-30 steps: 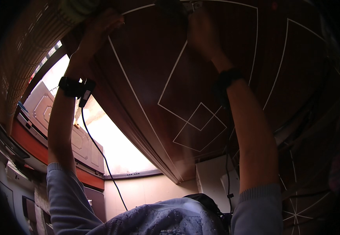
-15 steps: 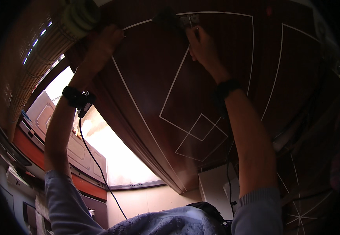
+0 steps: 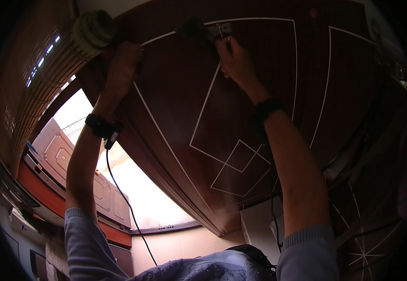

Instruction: The person scrapes material from a door surface using a scraper and wipes the area with a purple cloth.

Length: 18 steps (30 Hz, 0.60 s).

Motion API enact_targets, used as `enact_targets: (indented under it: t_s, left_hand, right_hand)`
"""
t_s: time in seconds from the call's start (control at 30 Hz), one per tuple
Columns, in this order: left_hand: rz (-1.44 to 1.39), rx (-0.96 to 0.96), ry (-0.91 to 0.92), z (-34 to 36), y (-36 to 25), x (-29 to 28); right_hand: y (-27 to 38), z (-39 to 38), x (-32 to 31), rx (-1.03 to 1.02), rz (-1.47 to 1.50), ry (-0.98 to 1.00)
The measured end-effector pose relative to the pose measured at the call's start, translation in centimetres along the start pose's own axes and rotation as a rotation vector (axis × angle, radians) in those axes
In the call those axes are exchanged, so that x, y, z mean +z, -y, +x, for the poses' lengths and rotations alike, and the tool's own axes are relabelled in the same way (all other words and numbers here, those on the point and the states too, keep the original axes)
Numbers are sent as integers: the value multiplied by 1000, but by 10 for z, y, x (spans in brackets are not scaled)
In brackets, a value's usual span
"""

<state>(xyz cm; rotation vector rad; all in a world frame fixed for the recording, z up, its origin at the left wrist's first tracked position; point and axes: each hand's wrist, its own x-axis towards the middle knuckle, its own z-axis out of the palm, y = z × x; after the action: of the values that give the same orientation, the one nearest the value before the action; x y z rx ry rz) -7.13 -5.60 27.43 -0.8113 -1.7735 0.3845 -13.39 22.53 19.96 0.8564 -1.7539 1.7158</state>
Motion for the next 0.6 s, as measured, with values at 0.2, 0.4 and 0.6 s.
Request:
enact_targets:
  t_s: [0.2, 0.4, 0.6]
  left_hand:
    - [178, 20, -188, 3, -6, 8]
    - [180, -41, -184, -1, -5, 10]
    - [153, -77, -245, -2, -3, 16]
  right_hand:
    - [-1, 2, 0, -6, -17, -14]
    - [1, 0, 3, 19, -2, 9]
    - [3, -3, -2, -15, 11, 37]
